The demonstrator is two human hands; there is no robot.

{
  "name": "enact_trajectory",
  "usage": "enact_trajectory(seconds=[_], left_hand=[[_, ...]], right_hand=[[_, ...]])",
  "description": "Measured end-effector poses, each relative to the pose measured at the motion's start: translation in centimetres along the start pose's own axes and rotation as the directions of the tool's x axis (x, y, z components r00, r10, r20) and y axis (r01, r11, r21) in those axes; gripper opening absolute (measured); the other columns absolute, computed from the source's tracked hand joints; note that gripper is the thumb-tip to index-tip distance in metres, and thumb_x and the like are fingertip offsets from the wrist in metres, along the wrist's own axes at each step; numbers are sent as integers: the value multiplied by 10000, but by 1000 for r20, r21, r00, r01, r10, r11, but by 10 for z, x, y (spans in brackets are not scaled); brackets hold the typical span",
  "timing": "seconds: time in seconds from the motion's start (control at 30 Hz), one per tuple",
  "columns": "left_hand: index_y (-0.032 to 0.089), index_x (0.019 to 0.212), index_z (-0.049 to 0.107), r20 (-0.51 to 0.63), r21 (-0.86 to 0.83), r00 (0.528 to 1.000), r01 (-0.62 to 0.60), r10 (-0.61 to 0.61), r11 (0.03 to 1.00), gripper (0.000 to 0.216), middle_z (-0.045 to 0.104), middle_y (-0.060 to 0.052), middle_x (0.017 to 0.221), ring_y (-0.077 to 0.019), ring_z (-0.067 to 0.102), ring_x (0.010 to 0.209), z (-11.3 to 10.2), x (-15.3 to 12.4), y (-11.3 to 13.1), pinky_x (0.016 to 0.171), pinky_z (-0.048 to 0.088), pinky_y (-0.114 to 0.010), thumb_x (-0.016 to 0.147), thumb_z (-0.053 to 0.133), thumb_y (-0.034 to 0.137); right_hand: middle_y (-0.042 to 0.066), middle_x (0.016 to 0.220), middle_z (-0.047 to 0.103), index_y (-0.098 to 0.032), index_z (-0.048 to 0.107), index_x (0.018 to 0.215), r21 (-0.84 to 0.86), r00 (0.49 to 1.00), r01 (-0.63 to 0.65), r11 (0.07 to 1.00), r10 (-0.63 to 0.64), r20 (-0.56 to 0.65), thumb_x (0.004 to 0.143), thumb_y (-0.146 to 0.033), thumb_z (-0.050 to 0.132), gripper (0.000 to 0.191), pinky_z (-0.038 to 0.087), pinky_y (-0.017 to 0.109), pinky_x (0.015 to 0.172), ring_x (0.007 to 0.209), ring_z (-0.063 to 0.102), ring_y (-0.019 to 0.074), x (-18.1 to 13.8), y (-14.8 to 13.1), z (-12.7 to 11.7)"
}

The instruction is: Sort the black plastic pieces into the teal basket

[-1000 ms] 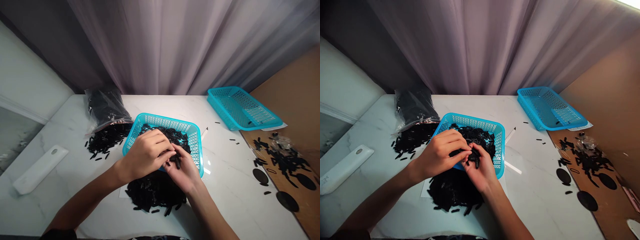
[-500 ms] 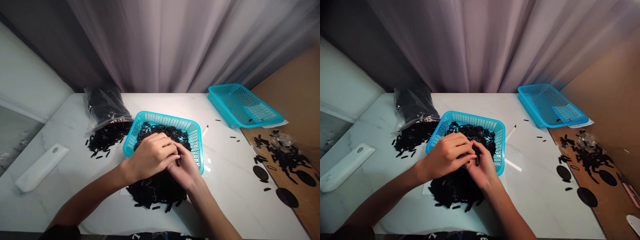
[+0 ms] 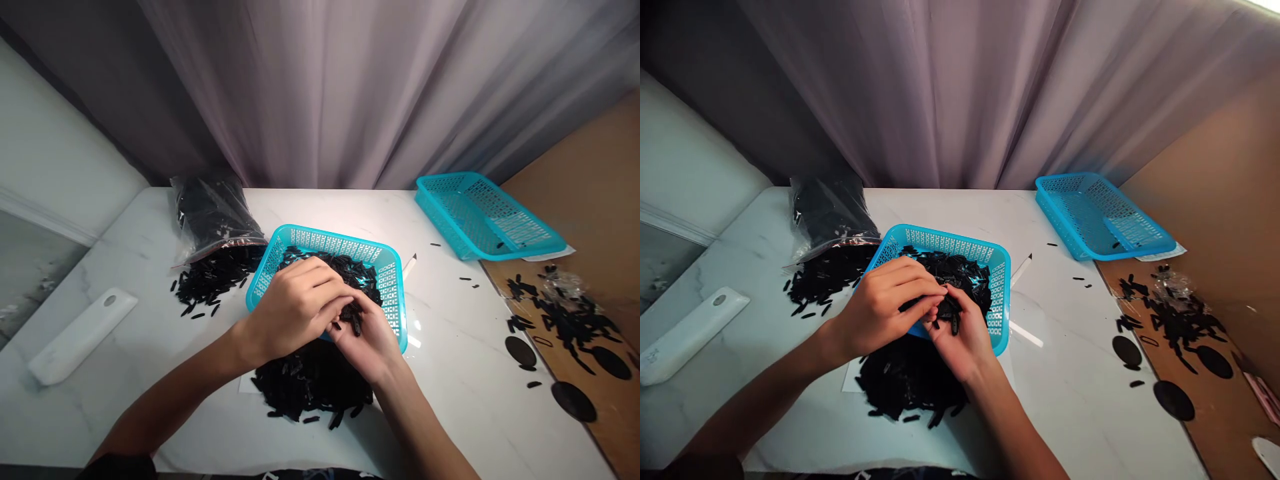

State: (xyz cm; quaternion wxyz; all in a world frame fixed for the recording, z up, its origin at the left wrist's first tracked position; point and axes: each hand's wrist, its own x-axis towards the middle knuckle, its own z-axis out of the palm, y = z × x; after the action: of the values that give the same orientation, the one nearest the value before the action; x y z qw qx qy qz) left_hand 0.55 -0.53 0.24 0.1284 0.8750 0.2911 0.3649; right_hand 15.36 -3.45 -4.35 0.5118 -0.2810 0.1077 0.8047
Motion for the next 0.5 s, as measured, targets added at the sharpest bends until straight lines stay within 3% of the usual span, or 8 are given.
enact_trajectory(seconds=[0.3, 0.5], left_hand=[[114, 1065, 695, -87, -13, 996, 4, -5, 1000, 164, 743, -54, 891, -176, 634, 881, -2, 1, -5, 821, 558, -348, 934, 599, 95], [116, 1003, 700, -65, -61, 998, 2, -6, 998, 118, 740, -35, 862, -163, 623, 872, -2, -1, -5, 802, 558, -319, 924, 618, 84]], right_hand=[[14, 663, 586, -139, 627, 742, -64, 996, -17, 998, 22, 87, 853, -155, 615, 113, 536, 203, 592, 601, 562, 105, 1, 0, -2], [22, 663, 585, -130, 634, 750, -52, 996, -20, 998, 25, 85, 863, -154, 596, 122, 535, 210, 598, 608, 558, 110, 0, 1, -2]])
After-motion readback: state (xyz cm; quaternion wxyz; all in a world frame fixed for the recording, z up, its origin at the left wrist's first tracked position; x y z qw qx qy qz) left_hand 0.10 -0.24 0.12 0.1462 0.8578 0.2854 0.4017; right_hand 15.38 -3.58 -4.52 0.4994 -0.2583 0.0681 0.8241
